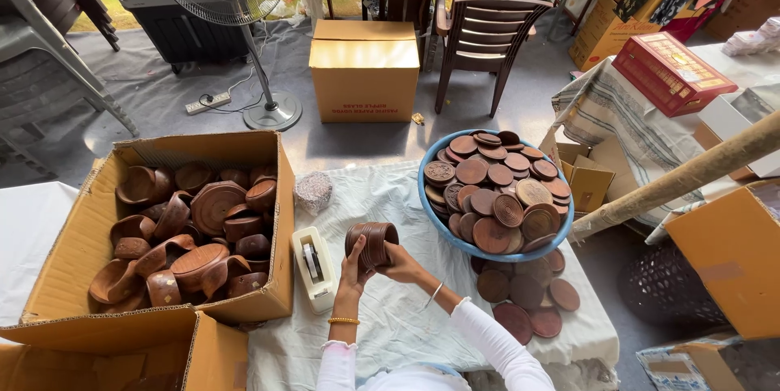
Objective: The person polishes small wooden bowls and round wooden discs using a green cloth. They pick up items from a cardboard box and a blue basin, rub them with the cloth, and place them back into the respective containers.
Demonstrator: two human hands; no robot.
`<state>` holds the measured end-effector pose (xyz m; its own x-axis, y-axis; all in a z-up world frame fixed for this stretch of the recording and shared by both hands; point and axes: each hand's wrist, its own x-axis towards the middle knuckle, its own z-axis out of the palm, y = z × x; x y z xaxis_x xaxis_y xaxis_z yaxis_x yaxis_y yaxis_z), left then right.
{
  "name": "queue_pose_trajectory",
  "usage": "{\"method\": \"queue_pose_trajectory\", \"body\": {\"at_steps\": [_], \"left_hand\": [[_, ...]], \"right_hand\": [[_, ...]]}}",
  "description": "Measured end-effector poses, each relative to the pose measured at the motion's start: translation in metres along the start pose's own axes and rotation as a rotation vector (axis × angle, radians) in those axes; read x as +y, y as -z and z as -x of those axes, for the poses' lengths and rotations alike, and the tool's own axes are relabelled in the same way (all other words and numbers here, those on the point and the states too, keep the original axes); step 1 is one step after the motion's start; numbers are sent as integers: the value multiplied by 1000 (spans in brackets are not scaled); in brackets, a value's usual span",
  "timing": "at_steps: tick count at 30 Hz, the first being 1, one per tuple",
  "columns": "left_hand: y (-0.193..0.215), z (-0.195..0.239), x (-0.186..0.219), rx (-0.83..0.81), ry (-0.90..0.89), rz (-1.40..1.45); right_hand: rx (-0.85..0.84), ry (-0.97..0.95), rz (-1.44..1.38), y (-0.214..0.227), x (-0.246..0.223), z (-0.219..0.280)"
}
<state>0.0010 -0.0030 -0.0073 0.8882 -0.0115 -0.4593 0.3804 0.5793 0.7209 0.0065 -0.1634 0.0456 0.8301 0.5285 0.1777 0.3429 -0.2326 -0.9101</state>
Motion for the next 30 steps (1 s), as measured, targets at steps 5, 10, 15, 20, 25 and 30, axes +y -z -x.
{"method": "queue_pose_trajectory", "body": {"at_steps": [5,10,15,20,25,30], "left_hand": [[18,-1,-5,-31,55,172],[21,-3,0,-81,48,248],[5,10,14,-64,35,244],[9,5,7,-11,-88,73],[20,-5,1,-55,-250,-32],[7,10,9,-41,-214,-127]], "right_hand": [[-187,-131,-128,50,-15,-6],[127,-184,-406,39,-13,-17],[394,53,-130,-27,1,0],[99,-202,230,-26,-2,1],[-146,-62,152,-10,-4,0],[-157,-347,-1364,17,-9,-1]]}}
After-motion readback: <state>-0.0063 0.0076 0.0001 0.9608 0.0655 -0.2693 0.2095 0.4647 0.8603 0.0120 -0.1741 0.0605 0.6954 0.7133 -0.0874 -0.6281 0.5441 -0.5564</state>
